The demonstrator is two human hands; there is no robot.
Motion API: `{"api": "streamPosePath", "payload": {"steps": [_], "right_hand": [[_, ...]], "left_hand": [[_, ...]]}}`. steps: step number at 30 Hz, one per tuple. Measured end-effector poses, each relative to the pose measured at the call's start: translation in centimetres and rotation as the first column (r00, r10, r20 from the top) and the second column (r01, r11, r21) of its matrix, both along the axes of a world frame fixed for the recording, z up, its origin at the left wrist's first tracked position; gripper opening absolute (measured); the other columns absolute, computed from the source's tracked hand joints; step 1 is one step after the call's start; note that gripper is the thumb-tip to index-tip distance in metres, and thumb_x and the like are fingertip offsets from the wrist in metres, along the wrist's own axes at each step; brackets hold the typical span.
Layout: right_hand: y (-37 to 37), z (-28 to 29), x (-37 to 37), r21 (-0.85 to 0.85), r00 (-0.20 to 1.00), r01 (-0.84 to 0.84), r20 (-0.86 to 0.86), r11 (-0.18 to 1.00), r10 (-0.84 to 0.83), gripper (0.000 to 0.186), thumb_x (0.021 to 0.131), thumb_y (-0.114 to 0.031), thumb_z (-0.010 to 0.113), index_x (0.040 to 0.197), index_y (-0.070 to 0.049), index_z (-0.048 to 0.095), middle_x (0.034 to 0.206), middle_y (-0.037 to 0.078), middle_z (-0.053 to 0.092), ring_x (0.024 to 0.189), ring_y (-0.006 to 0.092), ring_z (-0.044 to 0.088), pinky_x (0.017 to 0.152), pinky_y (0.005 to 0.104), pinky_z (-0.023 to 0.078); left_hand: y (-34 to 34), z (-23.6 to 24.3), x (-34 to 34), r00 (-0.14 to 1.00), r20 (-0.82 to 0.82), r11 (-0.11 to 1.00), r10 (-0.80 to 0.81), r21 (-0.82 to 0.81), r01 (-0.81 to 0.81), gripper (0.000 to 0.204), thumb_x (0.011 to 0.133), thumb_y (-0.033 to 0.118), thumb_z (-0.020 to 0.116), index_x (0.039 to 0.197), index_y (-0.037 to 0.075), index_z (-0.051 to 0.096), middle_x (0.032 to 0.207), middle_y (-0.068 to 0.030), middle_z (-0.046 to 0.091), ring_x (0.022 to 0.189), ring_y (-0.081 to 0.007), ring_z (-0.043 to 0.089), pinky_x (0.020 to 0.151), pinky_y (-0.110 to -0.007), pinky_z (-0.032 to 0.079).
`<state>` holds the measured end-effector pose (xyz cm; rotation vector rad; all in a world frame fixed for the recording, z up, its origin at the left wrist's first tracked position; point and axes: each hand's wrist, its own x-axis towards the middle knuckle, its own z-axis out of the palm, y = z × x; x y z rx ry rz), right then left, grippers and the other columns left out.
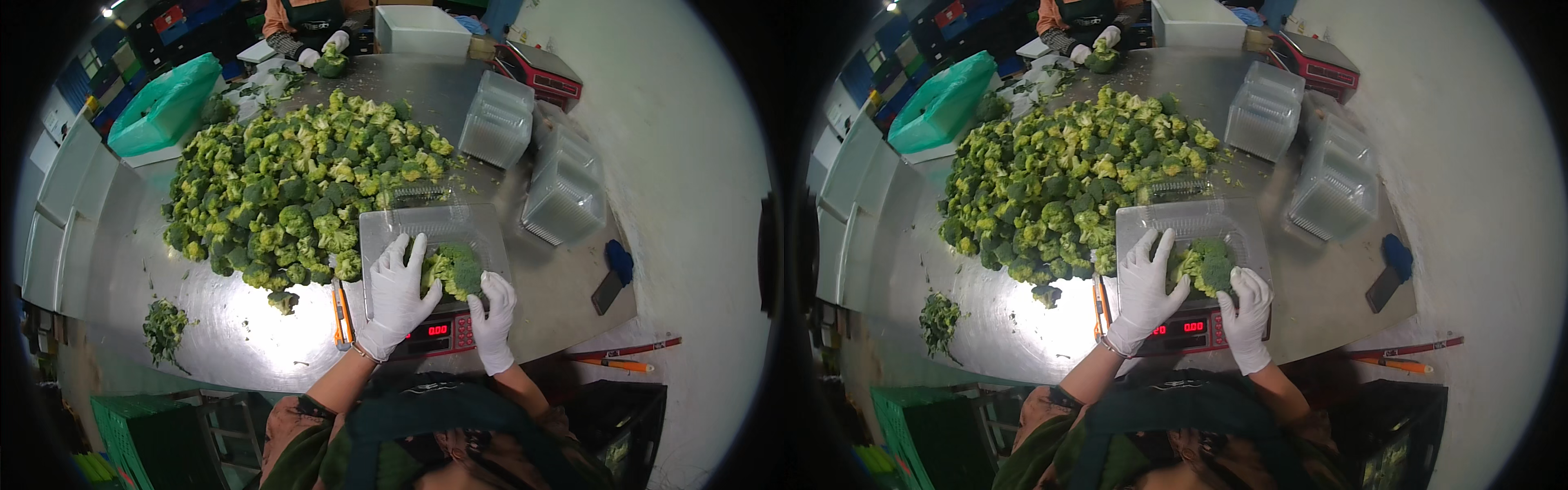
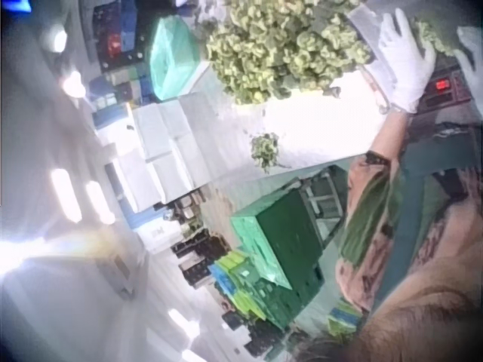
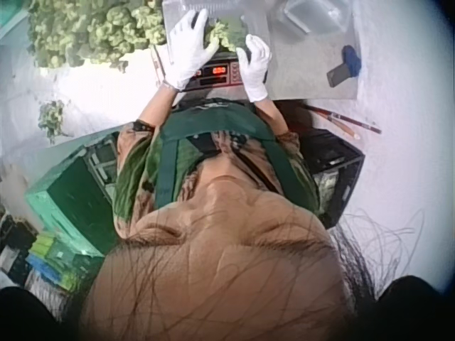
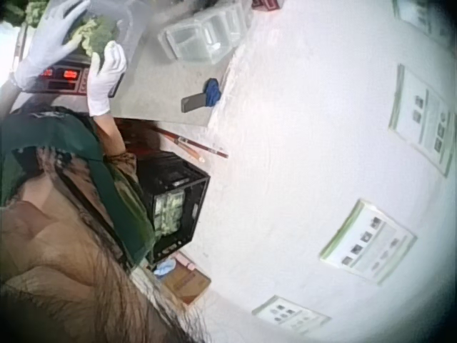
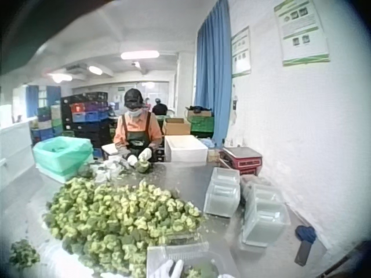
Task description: The person sorts broccoli florets on a metal table, weighs them on a digital scale, and places them into plastic containers which are then moved into a black crate.
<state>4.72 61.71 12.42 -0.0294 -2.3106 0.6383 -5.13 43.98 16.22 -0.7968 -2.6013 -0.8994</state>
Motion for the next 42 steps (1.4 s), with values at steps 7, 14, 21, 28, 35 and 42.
{"api": "streamPosePath", "payload": {"steps": [7,14,21,28,35,42], "right_hand": [[-0.5,0.9,-0.2,-0.24,0.997,-0.034,0.053,0.97,0.048,0.033,0.085,0.002,0.073,0.116,-0.001,0.061,0.135,0.018,0.063,0.126,0.0332,0.056,0.109,0.0422,0.044],[0.7,-0.3,-0.5,-0.213,0.994,-0.076,0.057,0.974,0.09,0.026,0.096,-0.001,0.06,0.123,0.003,0.061,0.148,0.021,0.052,0.137,0.037,0.05,0.115,0.0457,0.039],[2.1,6.2,-0.1,0.021,0.97,-0.136,0.209,0.991,0.128,0.055,0.088,-0.003,0.061,0.142,0.005,0.053,0.157,0.026,0.04,0.146,0.0392,0.038,0.12,0.0467,0.03],[-1.6,4.6,-3.3,0.137,0.864,-0.181,0.495,0.974,0.091,0.071,0.094,-0.024,0.062,0.153,0.003,0.035,0.159,0.024,0.035,0.147,0.0398,0.034,0.12,0.0504,0.026],[-1.5,8.1,-1.1,-0.158,0.944,-0.104,0.294,0.982,0.148,0.07,0.098,-0.018,0.059,0.158,0.0,0.029,0.166,0.023,0.024,0.153,0.0367,0.026,0.123,0.0464,0.021],[1.0,7.9,1.7,-0.034,0.949,0.22,0.24,0.975,-0.206,0.039,0.093,-0.007,0.06,0.13,-0.001,0.065,0.144,0.019,0.056,0.134,0.0328,0.052,0.114,0.0423,0.039]], "left_hand": [[-0.3,-0.3,-0.2,1.0,0.022,0.999,-0.02,0.044,0.019,0.075,0.08,0.022,0.071,0.147,0.003,0.044,0.145,-0.0304,0.045,0.133,-0.0478,0.046,0.108,-0.052,0.041],[-0.4,-0.5,-0.9,0.988,0.104,0.988,-0.113,0.117,0.101,0.072,0.08,0.018,0.07,0.146,0.002,0.045,0.147,-0.0281,0.044,0.135,-0.0512,0.042,0.113,-0.051,0.04],[-1.3,-0.4,-0.4,0.996,0.066,0.998,-0.067,-0.002,0.068,0.072,0.084,0.03,0.069,0.149,0.009,0.046,0.149,-0.0229,0.045,0.135,-0.0465,0.045,0.108,-0.054,0.04],[-2.2,-0.9,-1.7,0.974,0.097,0.978,-0.206,0.056,0.201,0.069,0.087,0.036,0.068,0.15,0.017,0.047,0.153,-0.0219,0.043,0.14,-0.0475,0.04,0.114,-0.056,0.033],[-13.0,-4.5,-13.4,0.985,-0.099,0.931,0.139,0.352,-0.096,0.04,0.082,0.007,0.066,0.122,0.008,0.067,0.123,-0.0148,0.065,0.118,-0.0328,0.06,0.103,-0.042,0.047],[-19.3,-7.9,-18.0,0.961,-0.176,0.868,0.212,-0.418,-0.268,0.075,0.075,0.009,0.075,0.144,0.025,0.05,0.128,-0.0122,0.055,0.106,-0.0337,0.058,0.096,-0.047,0.045]]}}
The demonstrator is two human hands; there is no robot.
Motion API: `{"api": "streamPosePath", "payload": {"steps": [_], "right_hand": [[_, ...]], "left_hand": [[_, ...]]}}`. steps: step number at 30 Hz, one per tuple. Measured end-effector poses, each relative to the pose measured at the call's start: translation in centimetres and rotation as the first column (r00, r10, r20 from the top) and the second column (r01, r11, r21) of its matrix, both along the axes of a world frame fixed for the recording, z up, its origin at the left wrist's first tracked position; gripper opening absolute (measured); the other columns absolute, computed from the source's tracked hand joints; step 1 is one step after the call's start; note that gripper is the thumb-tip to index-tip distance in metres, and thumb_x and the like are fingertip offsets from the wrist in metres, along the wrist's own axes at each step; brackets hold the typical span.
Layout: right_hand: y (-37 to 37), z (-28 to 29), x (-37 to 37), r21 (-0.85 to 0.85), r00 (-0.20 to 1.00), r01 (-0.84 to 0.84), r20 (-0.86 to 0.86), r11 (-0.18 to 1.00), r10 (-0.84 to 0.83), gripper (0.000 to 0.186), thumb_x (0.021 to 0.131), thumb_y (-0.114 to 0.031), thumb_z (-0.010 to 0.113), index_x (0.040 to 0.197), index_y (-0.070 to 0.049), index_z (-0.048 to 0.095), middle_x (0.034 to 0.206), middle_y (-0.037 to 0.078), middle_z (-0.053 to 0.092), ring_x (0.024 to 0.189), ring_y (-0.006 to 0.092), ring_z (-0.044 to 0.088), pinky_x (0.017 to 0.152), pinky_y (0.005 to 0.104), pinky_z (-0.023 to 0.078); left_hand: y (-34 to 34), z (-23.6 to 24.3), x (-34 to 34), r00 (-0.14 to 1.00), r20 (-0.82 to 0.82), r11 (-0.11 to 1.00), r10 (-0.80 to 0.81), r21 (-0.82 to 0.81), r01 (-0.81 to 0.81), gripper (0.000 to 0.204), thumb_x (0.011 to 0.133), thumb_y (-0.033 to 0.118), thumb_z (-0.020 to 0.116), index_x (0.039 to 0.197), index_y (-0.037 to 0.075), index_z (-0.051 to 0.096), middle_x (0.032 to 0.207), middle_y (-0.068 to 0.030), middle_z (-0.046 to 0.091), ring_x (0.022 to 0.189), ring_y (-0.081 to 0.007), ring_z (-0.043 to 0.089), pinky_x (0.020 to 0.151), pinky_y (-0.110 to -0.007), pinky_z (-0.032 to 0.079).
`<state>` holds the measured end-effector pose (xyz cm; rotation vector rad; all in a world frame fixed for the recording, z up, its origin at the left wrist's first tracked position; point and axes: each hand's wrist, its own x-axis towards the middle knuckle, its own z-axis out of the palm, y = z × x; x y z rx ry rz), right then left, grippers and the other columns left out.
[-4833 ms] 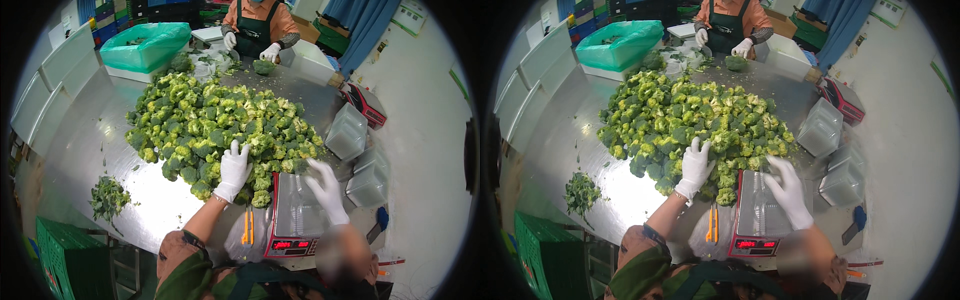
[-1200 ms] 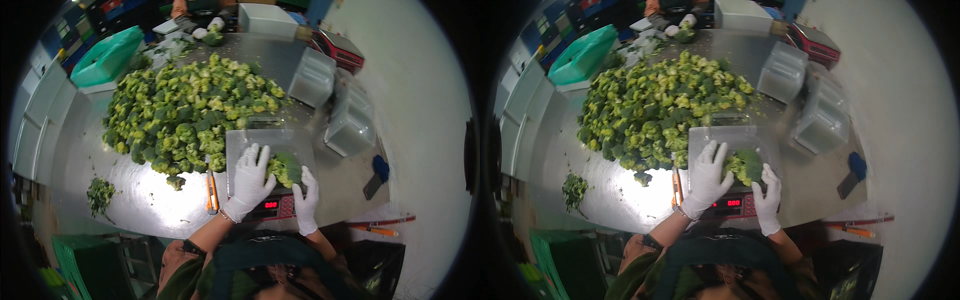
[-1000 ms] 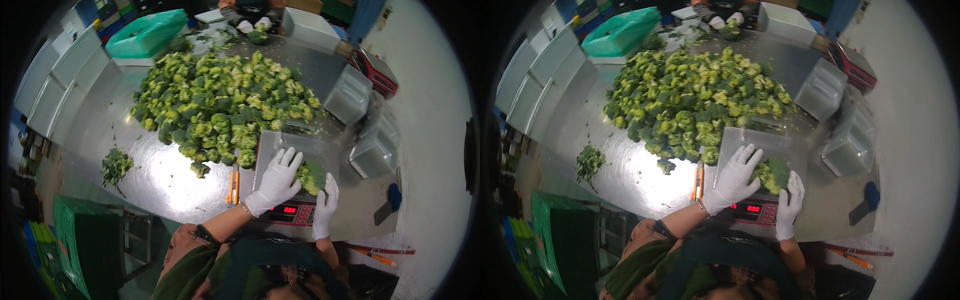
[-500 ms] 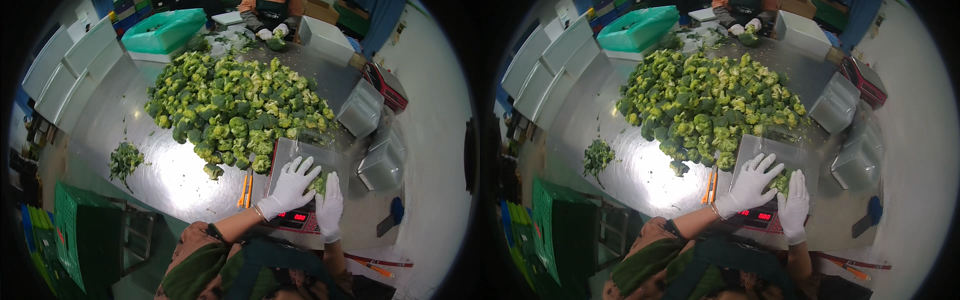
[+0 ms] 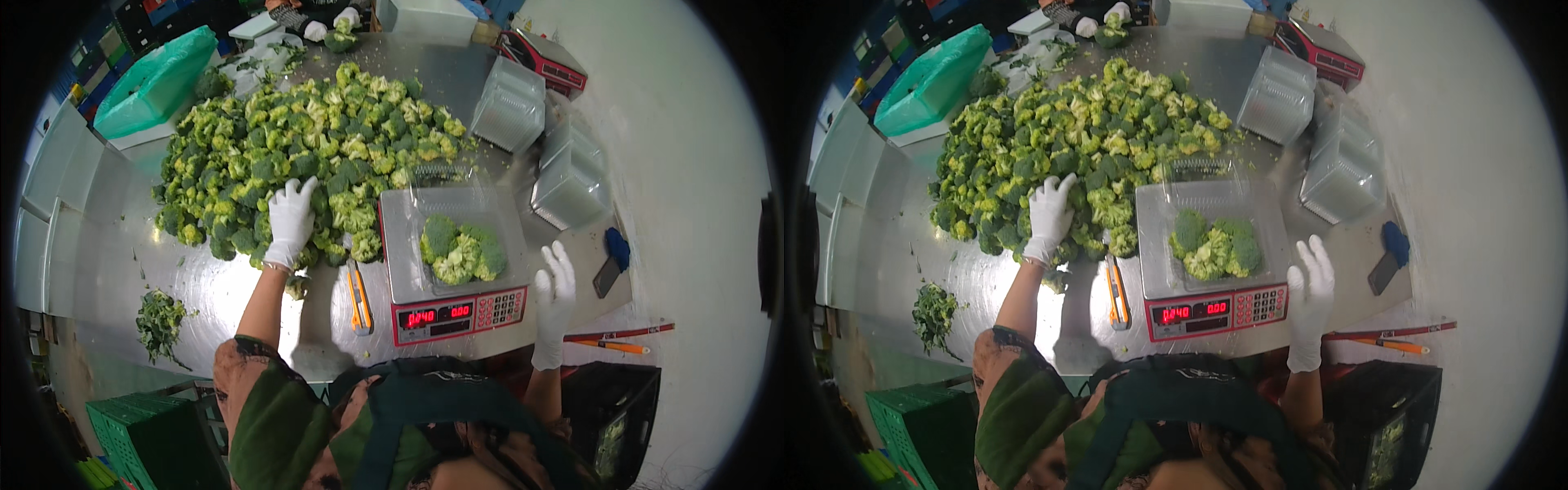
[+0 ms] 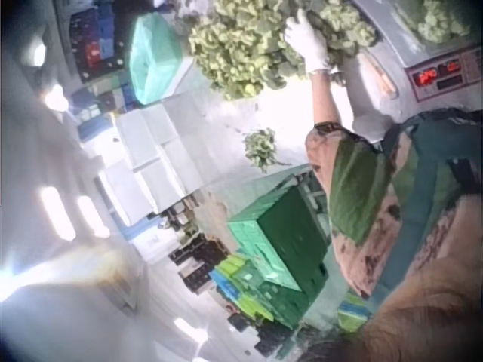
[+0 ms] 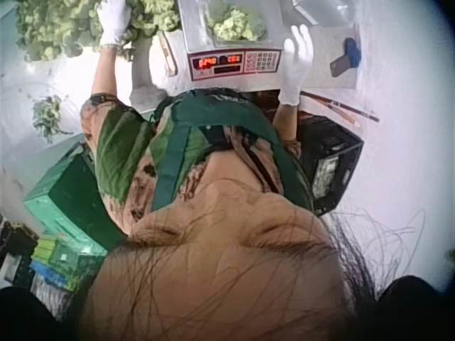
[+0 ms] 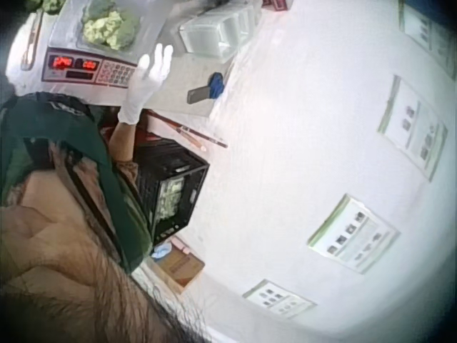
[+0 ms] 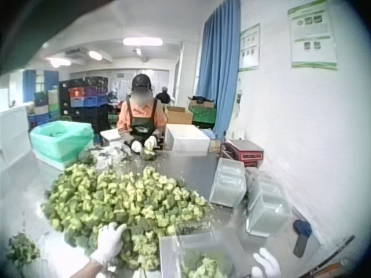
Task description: The person sorts broccoli florets on a metal table, weighs them on a digital scale, and places them into plastic containers which are then moved into a black crate.
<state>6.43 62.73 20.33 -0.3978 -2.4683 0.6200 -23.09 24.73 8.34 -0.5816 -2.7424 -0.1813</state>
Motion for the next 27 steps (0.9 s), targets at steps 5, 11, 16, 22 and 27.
{"api": "streamPosePath", "payload": {"steps": [5,11,16,22,27], "right_hand": [[-1.3,2.0,0.0,-0.021,0.996,-0.054,-0.071,0.998,0.052,0.032,0.095,-0.005,0.054,0.123,0.0,0.069,0.136,0.017,0.062,0.124,0.0304,0.061,0.108,0.0386,0.045],[-6.9,2.4,-6.5,-0.696,0.875,-0.48,-0.341,0.533,0.342,0.046,0.101,-0.016,0.064,0.144,-0.002,0.053,0.153,0.012,0.047,0.124,0.0233,0.06,0.104,0.034,0.048],[-4.4,2.6,-9.8,-0.789,0.915,-0.386,-0.264,0.478,0.305,0.048,0.099,-0.013,0.067,0.144,-0.005,0.055,0.14,0.006,0.058,0.119,0.0131,0.058,0.099,0.0267,0.049],[0.1,1.4,-12.1,-0.703,0.882,-0.459,-0.286,0.543,0.375,0.051,0.097,-0.01,0.067,0.146,-0.006,0.053,0.141,0.009,0.057,0.123,0.0175,0.058,0.106,0.0306,0.047],[-0.7,-0.9,-13.3,-0.252,0.77,-0.637,-0.183,0.728,0.611,0.06,0.081,-0.001,0.07,0.139,-0.006,0.054,0.142,0.012,0.055,0.138,0.0272,0.049,0.117,0.0379,0.038]], "left_hand": [[2.1,2.6,2.1,0.997,0.066,0.882,-0.04,0.472,0.004,0.074,0.078,0.012,0.077,0.146,0.021,0.05,0.127,-0.0167,0.055,0.106,-0.031,0.061,0.092,-0.044,0.052],[12.8,12.3,11.2,0.817,-0.03,0.648,-0.576,0.593,0.479,0.079,0.075,0.014,0.081,0.147,0.014,0.049,0.132,-0.0141,0.06,0.123,-0.0303,0.056,0.108,-0.044,0.046],[16.5,12.3,13.3,0.805,-0.216,0.41,-0.552,0.771,0.488,0.107,0.073,0.035,0.089,0.157,0.002,0.031,0.145,-0.0194,0.05,0.126,-0.0356,0.054,0.107,-0.045,0.041],[18.0,7.0,16.8,0.972,0.021,0.889,-0.233,0.409,0.205,0.079,0.09,0.037,0.071,0.155,0.007,0.037,0.144,-0.0191,0.047,0.145,-0.038,0.035,0.121,-0.056,0.016],[17.7,7.1,18.0,0.982,-0.082,0.829,-0.172,0.526,0.19,0.051,0.087,0.029,0.076,0.128,0.008,0.055,0.131,-0.0201,0.051,0.133,-0.0407,0.044,0.114,-0.054,0.028]]}}
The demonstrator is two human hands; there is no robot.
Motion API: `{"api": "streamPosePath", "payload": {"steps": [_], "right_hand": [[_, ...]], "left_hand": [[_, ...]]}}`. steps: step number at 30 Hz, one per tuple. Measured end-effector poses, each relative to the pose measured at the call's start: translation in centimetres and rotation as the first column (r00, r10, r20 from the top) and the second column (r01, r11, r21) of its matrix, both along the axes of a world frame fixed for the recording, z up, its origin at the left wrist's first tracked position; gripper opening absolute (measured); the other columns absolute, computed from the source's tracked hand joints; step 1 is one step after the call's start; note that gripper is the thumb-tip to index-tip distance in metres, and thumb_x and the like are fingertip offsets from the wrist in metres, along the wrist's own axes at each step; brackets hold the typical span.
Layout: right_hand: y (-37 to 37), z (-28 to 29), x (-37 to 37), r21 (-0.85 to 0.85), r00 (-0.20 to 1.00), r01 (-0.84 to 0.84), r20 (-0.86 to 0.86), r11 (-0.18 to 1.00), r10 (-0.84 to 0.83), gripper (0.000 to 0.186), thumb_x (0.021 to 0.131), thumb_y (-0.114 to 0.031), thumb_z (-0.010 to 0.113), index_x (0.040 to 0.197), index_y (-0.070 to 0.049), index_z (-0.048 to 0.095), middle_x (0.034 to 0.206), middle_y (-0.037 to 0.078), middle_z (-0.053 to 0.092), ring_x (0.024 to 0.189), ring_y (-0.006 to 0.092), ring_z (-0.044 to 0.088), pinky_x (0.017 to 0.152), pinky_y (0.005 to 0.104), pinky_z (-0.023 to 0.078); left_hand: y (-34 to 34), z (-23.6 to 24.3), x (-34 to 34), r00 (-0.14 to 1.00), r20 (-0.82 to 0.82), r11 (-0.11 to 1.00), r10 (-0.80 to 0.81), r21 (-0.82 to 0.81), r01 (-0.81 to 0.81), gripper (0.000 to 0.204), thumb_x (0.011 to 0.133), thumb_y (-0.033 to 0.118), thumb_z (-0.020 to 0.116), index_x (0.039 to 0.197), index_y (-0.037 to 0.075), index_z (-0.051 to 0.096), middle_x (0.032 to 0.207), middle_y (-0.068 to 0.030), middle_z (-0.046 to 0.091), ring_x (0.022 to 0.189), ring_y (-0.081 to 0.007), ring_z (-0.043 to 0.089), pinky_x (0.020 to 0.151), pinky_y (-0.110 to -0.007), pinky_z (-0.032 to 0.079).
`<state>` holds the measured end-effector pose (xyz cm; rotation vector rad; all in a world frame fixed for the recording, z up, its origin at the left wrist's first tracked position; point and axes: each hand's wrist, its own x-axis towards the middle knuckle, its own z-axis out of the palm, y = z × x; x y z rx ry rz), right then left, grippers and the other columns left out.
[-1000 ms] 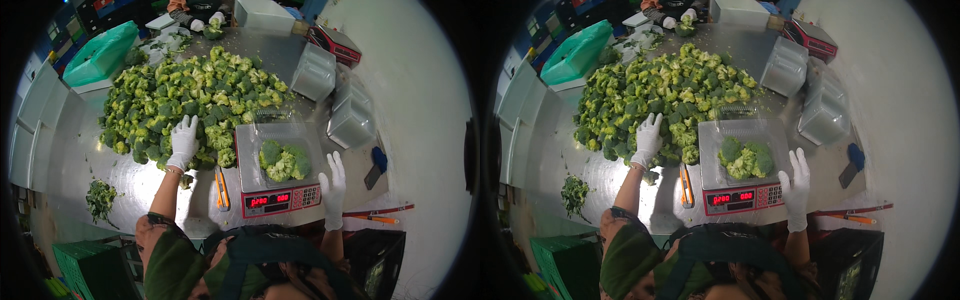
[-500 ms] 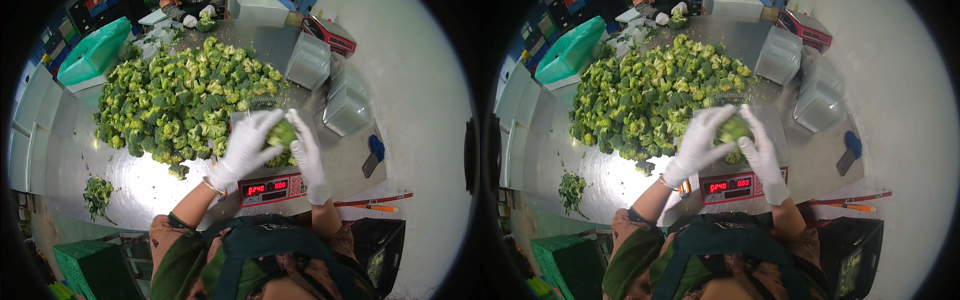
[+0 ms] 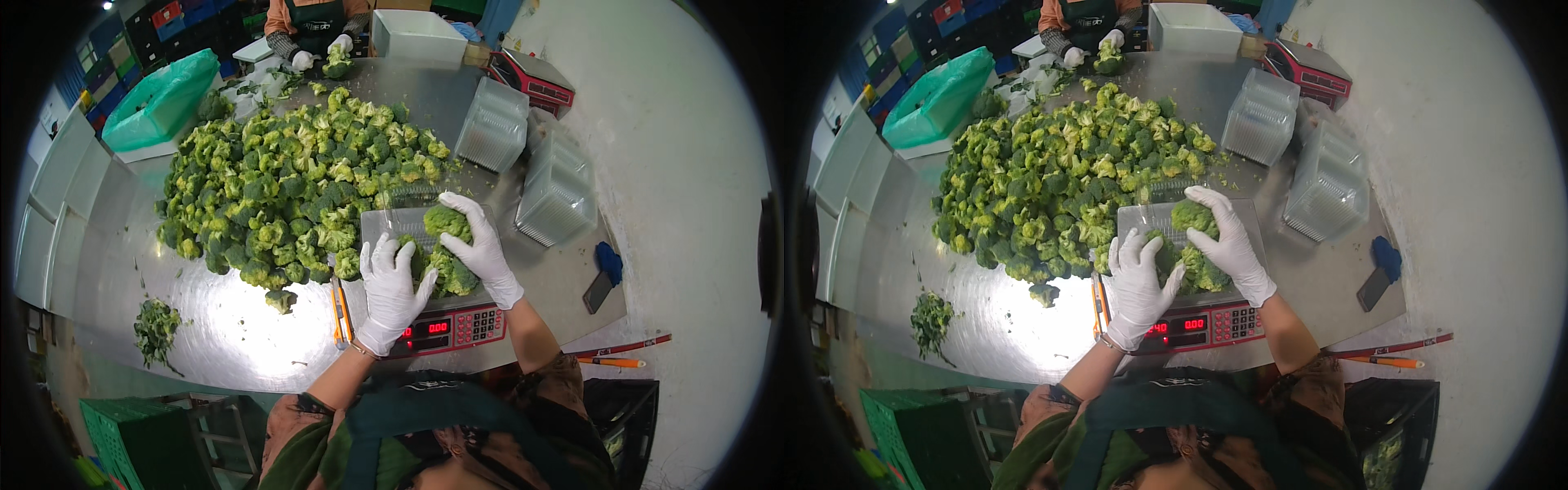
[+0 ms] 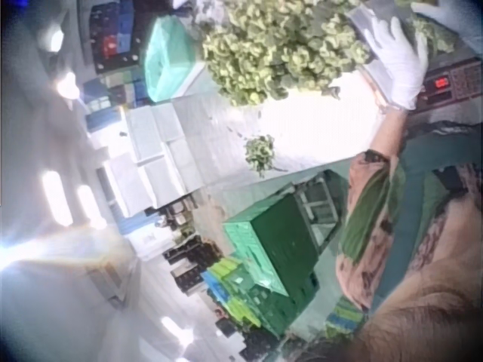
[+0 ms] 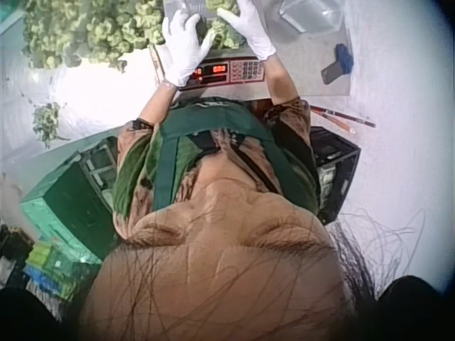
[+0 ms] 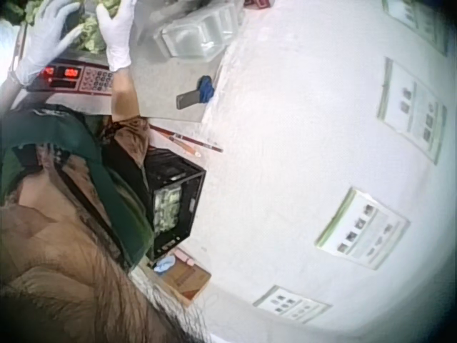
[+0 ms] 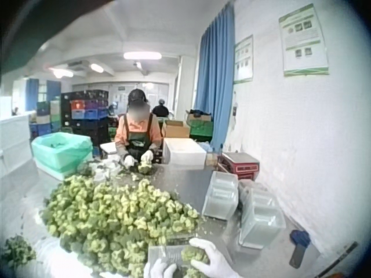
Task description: The person sorts broccoli florets on a metal table, weighs them on a digital scale, and places them into plastic containers which are then moved into a black crate.
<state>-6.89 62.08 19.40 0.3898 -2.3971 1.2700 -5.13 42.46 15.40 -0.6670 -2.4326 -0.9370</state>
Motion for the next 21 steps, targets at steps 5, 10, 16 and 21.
{"api": "streamPosePath", "payload": {"steps": [5,10,16,21], "right_hand": [[0.5,-0.3,-0.2,0.222,0.975,-0.22,0.065,0.95,0.21,0.069,0.083,-0.004,0.073,0.148,-0.005,0.047,0.15,0.014,0.049,0.143,0.0289,0.044,0.119,0.0378,0.033],[1.6,-0.6,0.0,0.176,0.95,-0.253,0.232,0.951,0.209,0.064,0.092,-0.023,0.071,0.149,-0.008,0.048,0.15,0.015,0.049,0.139,0.0291,0.046,0.118,0.0392,0.034],[1.7,-2.0,0.2,-0.15,0.963,-0.127,0.22,0.981,0.158,0.048,0.093,-0.015,0.07,0.139,-0.008,0.059,0.132,0.012,0.063,0.128,0.0286,0.055,0.108,0.0389,0.044],[2.0,-2.3,0.2,0.036,0.993,-0.099,0.073,0.994,0.096,0.044,0.087,-0.009,0.072,0.13,-0.007,0.064,0.126,0.011,0.063,0.121,0.0268,0.058,0.106,0.0361,0.045]], "left_hand": [[-0.5,-2.5,-0.4,0.998,-0.005,0.981,-0.061,0.183,0.061,0.04,0.08,0.013,0.079,0.113,0.008,0.057,0.125,-0.0199,0.052,0.114,-0.0381,0.051,0.098,-0.048,0.042],[-0.9,-3.2,-0.7,0.99,-0.065,0.945,-0.129,0.293,0.142,0.058,0.078,0.007,0.076,0.132,0.006,0.056,0.128,-0.0191,0.05,0.12,-0.0384,0.051,0.101,-0.047,0.044],[-1.0,-0.3,-1.4,0.975,0.107,0.979,-0.194,0.087,0.185,0.075,0.077,0.016,0.078,0.146,0.009,0.048,0.139,-0.0157,0.053,0.122,-0.0341,0.049,0.102,-0.046,0.038],[-1.3,-1.2,-1.1,0.983,0.055,0.957,-0.177,0.243,0.159,0.078,0.077,0.009,0.079,0.147,0.005,0.044,0.133,-0.0134,0.057,0.122,-0.0317,0.05,0.103,-0.043,0.038]]}}
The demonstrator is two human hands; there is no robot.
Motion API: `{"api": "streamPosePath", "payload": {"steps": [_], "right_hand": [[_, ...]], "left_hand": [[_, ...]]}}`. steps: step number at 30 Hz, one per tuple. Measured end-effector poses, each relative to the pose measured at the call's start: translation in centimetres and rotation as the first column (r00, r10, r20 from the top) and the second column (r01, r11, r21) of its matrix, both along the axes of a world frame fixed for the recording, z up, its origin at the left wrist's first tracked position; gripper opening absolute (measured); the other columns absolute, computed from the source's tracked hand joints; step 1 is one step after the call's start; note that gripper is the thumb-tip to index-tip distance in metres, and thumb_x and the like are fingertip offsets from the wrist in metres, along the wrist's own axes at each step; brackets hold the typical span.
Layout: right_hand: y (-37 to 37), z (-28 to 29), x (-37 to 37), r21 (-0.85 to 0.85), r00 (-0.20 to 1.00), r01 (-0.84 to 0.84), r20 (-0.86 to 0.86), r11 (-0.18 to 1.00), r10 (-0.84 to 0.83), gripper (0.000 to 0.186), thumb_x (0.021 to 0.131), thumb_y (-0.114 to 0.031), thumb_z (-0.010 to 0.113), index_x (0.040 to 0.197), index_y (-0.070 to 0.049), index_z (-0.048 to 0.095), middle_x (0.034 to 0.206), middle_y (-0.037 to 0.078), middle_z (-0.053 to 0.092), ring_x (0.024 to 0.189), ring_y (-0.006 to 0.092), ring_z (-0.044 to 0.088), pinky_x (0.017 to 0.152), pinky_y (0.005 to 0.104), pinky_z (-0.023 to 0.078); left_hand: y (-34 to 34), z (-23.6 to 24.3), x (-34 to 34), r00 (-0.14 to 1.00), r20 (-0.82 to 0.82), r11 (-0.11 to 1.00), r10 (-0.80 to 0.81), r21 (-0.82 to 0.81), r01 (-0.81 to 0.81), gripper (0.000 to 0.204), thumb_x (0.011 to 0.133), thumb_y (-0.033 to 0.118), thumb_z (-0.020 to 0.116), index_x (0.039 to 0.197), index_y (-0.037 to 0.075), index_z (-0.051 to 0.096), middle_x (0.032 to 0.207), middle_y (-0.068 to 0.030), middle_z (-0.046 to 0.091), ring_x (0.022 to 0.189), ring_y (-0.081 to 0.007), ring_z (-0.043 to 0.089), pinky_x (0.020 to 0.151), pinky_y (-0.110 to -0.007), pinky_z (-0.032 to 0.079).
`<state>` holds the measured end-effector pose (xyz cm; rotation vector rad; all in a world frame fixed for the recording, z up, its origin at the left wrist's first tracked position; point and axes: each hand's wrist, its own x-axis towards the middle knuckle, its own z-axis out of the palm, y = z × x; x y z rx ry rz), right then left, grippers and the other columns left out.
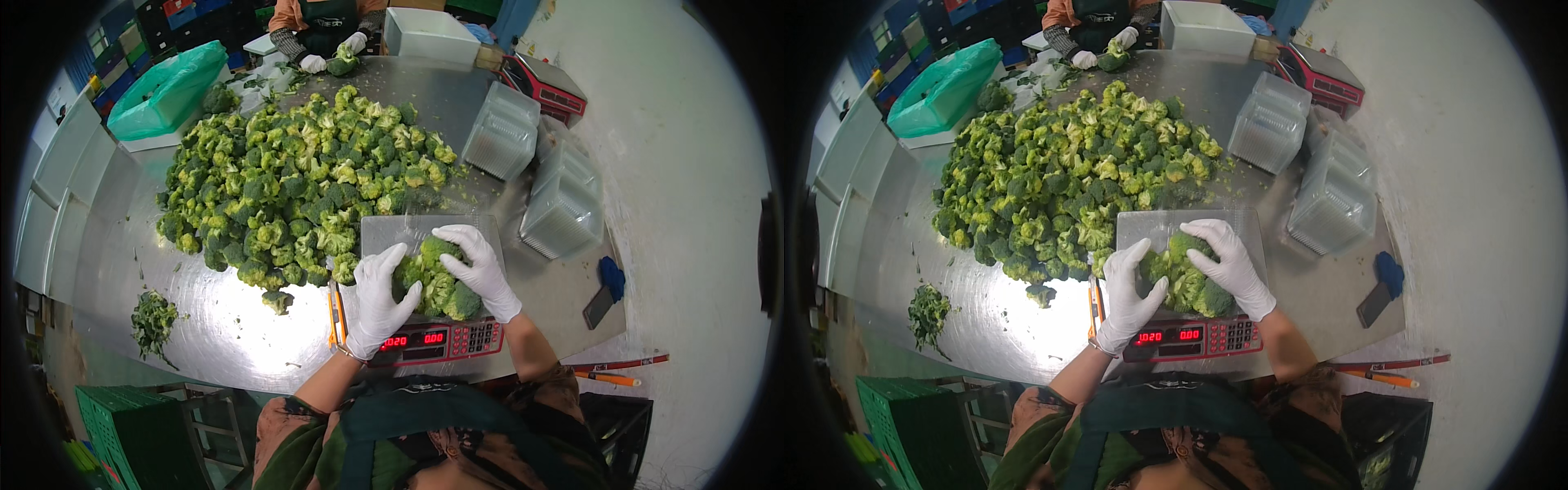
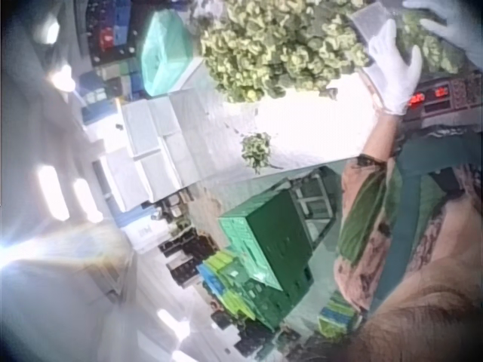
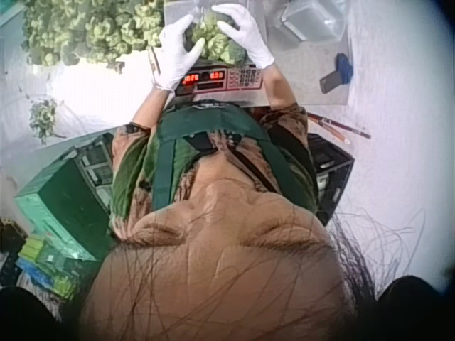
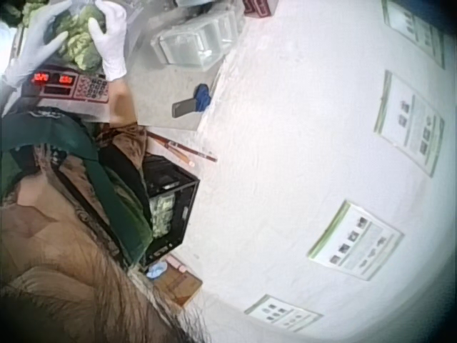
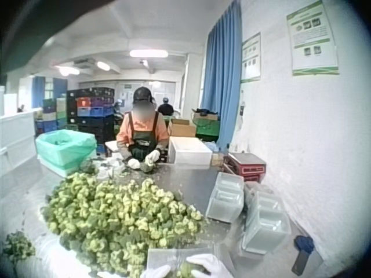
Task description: The person sorts broccoli florets on a metal table, weighs them on a digital scale, and places them into plastic containers which are then moved into a black crate.
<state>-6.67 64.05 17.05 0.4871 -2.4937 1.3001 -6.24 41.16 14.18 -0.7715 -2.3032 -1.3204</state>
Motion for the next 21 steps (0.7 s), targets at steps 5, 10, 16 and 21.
{"api": "streamPosePath", "payload": {"steps": [5,10,16,21], "right_hand": [[-0.1,-0.2,-0.8,-0.027,1.0,-0.014,-0.019,1.0,0.013,0.042,0.084,-0.009,0.073,0.125,-0.009,0.065,0.12,0.01,0.062,0.117,0.0282,0.058,0.104,0.038,0.046],[-1.3,0.2,-0.6,0.174,0.995,0.022,-0.102,0.985,-0.004,0.042,0.086,-0.014,0.073,0.127,-0.012,0.067,0.12,0.009,0.064,0.117,0.0295,0.058,0.107,0.0413,0.042],[-1.3,0.2,-2.0,0.198,0.991,-0.085,-0.083,0.976,0.103,0.037,0.087,-0.011,0.071,0.123,-0.008,0.067,0.125,0.009,0.068,0.121,0.0295,0.06,0.105,0.0405,0.046],[-2.1,0.1,-1.4,0.108,0.991,-0.061,-0.109,0.992,0.073,0.03,0.088,-0.013,0.071,0.117,-0.006,0.069,0.122,0.009,0.069,0.118,0.0291,0.063,0.103,0.0403,0.047]], "left_hand": [[0.2,-1.0,1.3,0.993,0.068,0.927,0.093,0.358,-0.111,0.073,0.079,0.004,0.074,0.145,-0.002,0.043,0.134,-0.0141,0.054,0.128,-0.0289,0.048,0.111,-0.041,0.037],[-1.3,-0.6,2.0,0.993,0.091,0.997,-0.081,0.028,0.078,0.058,0.08,0.015,0.076,0.134,0.005,0.058,0.126,-0.015,0.059,0.122,-0.0345,0.054,0.11,-0.045,0.037],[-2.0,0.2,2.5,1.0,-0.004,0.967,0.024,-0.255,-0.024,0.06,0.086,0.022,0.07,0.141,0.009,0.053,0.141,-0.0139,0.057,0.142,-0.0369,0.039,0.118,-0.055,0.022],[-1.4,-1.5,2.6,0.996,0.084,0.994,0.038,-0.101,-0.029,0.068,0.091,0.036,0.071,0.146,0.005,0.045,0.142,-0.0159,0.056,0.143,-0.0372,0.042,0.118,-0.058,0.02]]}}
